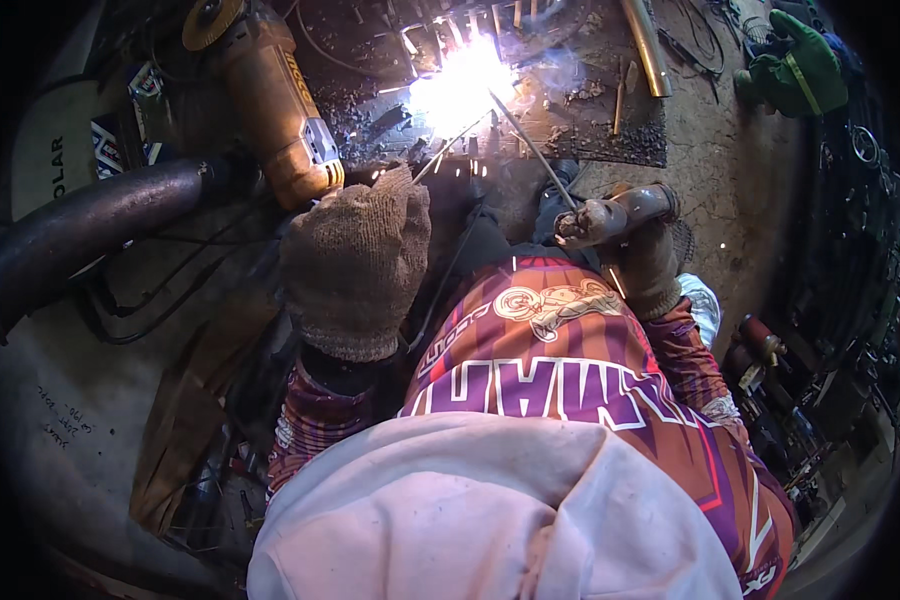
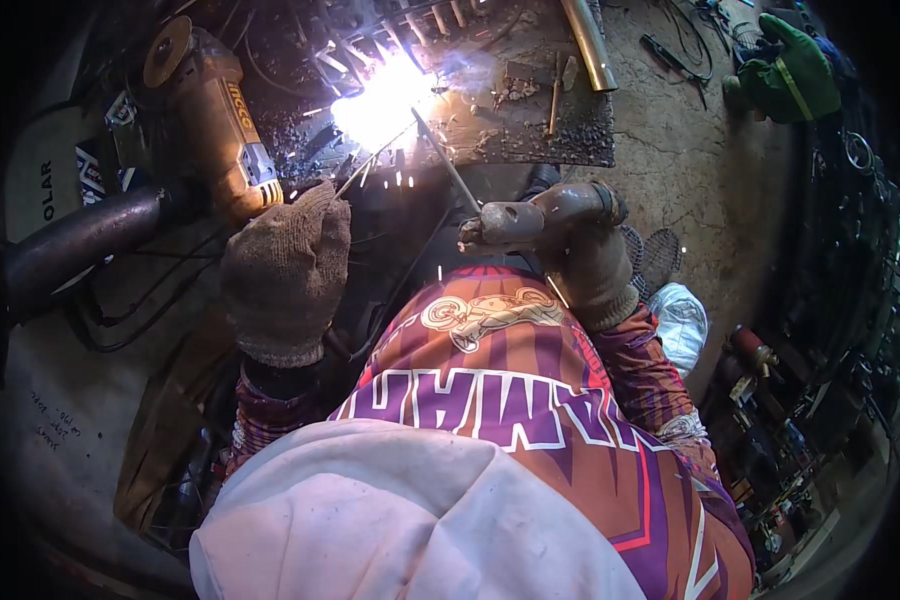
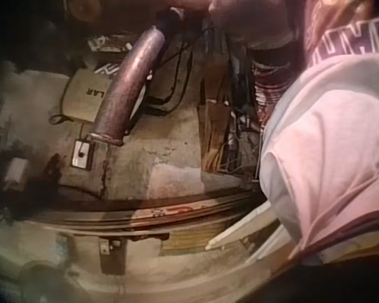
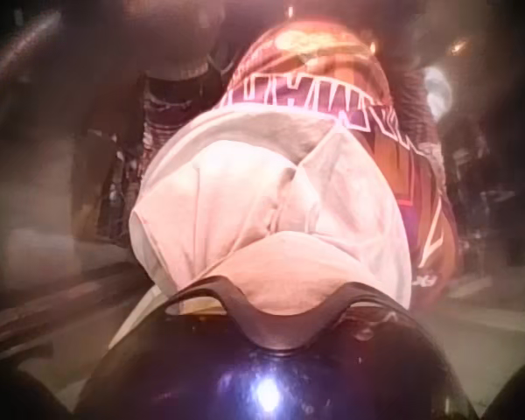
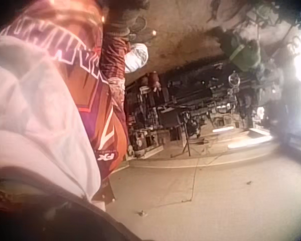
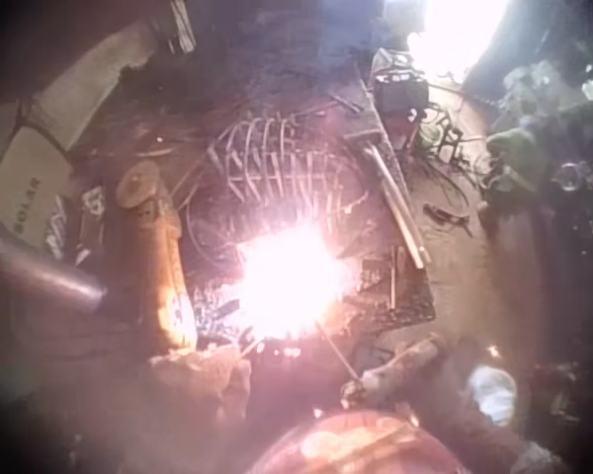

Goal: The person is using a welding torch to join metal pieces together on a metal structure, and then uses a hammer to shape the metal parts.

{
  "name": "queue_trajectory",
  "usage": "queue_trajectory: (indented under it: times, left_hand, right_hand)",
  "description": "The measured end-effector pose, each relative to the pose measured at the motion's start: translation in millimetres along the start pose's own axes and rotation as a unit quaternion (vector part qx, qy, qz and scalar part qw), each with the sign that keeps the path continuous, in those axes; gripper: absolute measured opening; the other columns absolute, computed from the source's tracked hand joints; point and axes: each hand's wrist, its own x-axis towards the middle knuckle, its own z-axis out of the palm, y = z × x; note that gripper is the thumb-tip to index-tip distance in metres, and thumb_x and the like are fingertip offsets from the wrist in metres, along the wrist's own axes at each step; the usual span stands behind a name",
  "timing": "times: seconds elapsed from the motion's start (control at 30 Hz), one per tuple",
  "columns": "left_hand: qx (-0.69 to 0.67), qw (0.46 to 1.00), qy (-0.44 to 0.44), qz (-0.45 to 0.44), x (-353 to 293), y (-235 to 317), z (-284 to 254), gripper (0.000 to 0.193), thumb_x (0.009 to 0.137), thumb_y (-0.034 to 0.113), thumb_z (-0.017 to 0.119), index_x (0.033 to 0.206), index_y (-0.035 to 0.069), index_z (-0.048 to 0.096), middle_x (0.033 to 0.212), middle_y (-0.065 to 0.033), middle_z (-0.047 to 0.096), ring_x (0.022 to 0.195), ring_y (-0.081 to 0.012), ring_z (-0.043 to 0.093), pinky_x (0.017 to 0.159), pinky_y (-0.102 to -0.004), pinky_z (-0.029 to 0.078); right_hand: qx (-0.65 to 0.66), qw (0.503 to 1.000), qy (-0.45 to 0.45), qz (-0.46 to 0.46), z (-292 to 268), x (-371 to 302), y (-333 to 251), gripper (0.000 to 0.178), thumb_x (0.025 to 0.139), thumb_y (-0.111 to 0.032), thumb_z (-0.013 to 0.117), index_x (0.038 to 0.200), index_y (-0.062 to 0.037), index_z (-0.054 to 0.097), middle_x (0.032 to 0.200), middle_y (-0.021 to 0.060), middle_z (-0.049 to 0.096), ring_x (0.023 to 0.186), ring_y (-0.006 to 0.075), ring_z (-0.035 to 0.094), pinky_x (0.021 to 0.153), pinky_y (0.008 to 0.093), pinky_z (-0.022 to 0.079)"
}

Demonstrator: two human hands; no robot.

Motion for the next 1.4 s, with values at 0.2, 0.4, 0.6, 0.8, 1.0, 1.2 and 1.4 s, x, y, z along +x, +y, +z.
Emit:
queue_trajectory:
  times: [0.2, 0.4, 0.6, 0.8, 1.0, 1.2, 1.4]
  left_hand:
    - [-0.042, 0.998, -0.006, -0.04, 4, 6, -8, 0.013, 0.09, 0.027, 0.072, 0.091, 0.014, 0.072, 0.067, -0.0062, 0.061, 0.062, -0.0266, 0.065, 0.056, -0.0422, 0.052]
    - [-0.027, 0.996, -0.054, -0.059, 3, 7, -12, 0.022, 0.093, 0.028, 0.071, 0.101, 0.009, 0.078, 0.08, -0.012, 0.072, 0.073, -0.0305, 0.072, 0.068, -0.0405, 0.057]
    - [-0.014, 0.997, -0.059, -0.055, 3, 5, -10, 0.022, 0.093, 0.029, 0.071, 0.101, 0.009, 0.078, 0.079, -0.0115, 0.072, 0.074, -0.0298, 0.072, 0.069, -0.0409, 0.057]
    - [0.013, 0.999, -0.03, -0.033, 1, 4, -5, 0.018, 0.092, 0.031, 0.069, 0.097, 0.015, 0.074, 0.067, -0.0064, 0.064, 0.062, -0.0275, 0.067, 0.06, -0.0418, 0.055]
    - [0.001, 0.999, -0.024, -0.034, 0, 3, -5, 0.018, 0.093, 0.031, 0.069, 0.098, 0.015, 0.073, 0.068, -0.0068, 0.064, 0.062, -0.0273, 0.067, 0.059, -0.0417, 0.055]
    - [0.005, 0.999, -0.026, -0.034, -1, 3, -3, 0.019, 0.093, 0.032, 0.069, 0.098, 0.015, 0.074, 0.068, -0.0069, 0.064, 0.062, -0.0272, 0.067, 0.059, -0.0414, 0.055]
    - [0.009, 0.999, -0.036, -0.036, 1, 4, -7, 0.018, 0.094, 0.032, 0.068, 0.096, 0.014, 0.074, 0.068, -0.0068, 0.063, 0.062, -0.0269, 0.067, 0.058, -0.0414, 0.054]
  right_hand:
    - [-0.322, 0.931, -0.007, -0.171, -6, -2, -27, 0.03, 0.077, -0.02, 0.082, 0.095, -0.007, 0.061, 0.087, 0.0101, 0.063, 0.076, 0.0252, 0.065, 0.066, 0.0394, 0.052]
    - [-0.216, 0.973, -0.015, -0.074, -9, -22, -5, 0.025, 0.081, -0.004, 0.074, 0.102, -0.0048, 0.061, 0.098, 0.0093, 0.064, 0.085, 0.0237, 0.067, 0.07, 0.0345, 0.053]
    - [-0.274, 0.948, -0.013, -0.159, -8, -8, -17, 0.032, 0.088, -0.002, 0.071, 0.119, -0.0046, 0.061, 0.111, 0.0108, 0.065, 0.095, 0.0266, 0.068, 0.083, 0.0374, 0.054]
    - [-0.239, 0.963, -0.01, -0.121, -5, -11, -1, 0.032, 0.087, -0.001, 0.071, 0.118, -0.0051, 0.061, 0.106, 0.0123, 0.065, 0.093, 0.0311, 0.067, 0.082, 0.0408, 0.053]
    - [-0.207, 0.972, -0.015, -0.111, -3, -12, 11, 0.029, 0.092, -0.003, 0.067, 0.12, -0.0053, 0.06, 0.107, 0.0124, 0.064, 0.099, 0.0295, 0.068, 0.087, 0.0409, 0.054]
    - [-0.152, 0.986, 0.025, -0.058, 4, -17, 33, 0.031, 0.084, -0.012, 0.072, 0.114, -0.0076, 0.064, 0.095, 0.0144, 0.068, 0.08, 0.0363, 0.069, 0.069, 0.0445, 0.055]
    - [-0.231, 0.967, 0.001, -0.106, -1, -8, 18, 0.034, 0.082, -0.014, 0.075, 0.115, -0.0079, 0.065, 0.095, 0.0143, 0.069, 0.08, 0.0367, 0.069, 0.069, 0.0451, 0.055]
